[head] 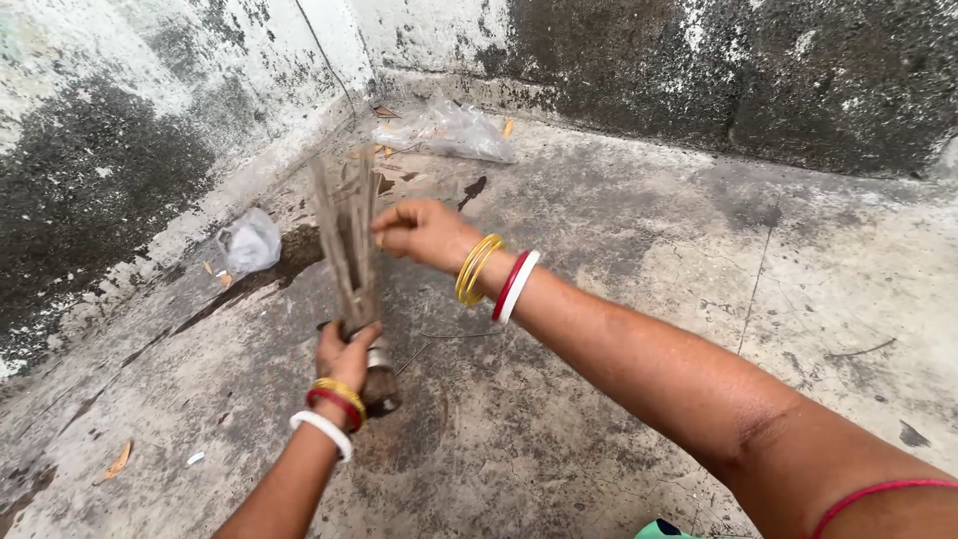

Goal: Cleaning a hand broom by hitting it against the floor and picking out debris with hands.

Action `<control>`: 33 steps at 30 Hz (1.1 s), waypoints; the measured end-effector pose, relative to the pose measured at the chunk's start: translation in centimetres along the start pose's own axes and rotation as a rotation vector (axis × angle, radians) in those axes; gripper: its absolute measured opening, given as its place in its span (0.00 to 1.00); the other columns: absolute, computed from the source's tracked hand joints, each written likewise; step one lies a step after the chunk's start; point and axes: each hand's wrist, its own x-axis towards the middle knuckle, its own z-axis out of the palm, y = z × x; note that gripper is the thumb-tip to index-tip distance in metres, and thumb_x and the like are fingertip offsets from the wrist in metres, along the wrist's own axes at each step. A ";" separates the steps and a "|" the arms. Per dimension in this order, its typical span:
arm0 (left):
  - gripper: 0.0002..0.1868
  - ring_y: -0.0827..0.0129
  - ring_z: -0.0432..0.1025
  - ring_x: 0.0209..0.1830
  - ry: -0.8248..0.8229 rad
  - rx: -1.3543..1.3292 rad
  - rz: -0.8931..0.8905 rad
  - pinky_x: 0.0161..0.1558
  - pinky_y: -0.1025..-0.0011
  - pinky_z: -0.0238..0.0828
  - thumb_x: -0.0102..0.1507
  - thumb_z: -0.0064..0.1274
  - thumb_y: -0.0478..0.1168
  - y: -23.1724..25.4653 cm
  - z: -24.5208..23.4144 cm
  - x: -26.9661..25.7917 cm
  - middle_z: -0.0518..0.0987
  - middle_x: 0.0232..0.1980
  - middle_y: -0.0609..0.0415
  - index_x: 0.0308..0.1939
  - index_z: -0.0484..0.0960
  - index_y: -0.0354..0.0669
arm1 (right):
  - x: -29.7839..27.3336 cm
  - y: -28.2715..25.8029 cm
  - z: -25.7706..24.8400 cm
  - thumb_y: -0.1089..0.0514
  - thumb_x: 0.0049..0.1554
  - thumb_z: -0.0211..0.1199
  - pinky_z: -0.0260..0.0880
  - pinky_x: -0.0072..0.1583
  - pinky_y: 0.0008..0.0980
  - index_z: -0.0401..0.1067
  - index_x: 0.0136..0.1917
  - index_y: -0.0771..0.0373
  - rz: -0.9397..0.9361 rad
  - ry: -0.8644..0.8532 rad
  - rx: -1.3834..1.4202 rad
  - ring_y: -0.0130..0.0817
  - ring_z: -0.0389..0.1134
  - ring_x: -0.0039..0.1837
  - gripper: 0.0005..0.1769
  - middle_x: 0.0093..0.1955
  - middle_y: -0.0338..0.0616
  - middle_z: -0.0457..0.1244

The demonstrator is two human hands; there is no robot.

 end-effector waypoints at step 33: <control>0.35 0.61 0.70 0.62 -0.120 -0.205 -0.190 0.58 0.59 0.68 0.64 0.54 0.46 4.8 -11.2 5.8 0.74 0.67 0.52 0.74 0.63 0.43 | -1.6 15.9 -5.8 0.54 0.39 0.73 0.74 0.58 0.39 0.71 0.66 0.65 0.471 0.245 -0.313 0.44 0.73 0.56 0.40 0.57 0.54 0.71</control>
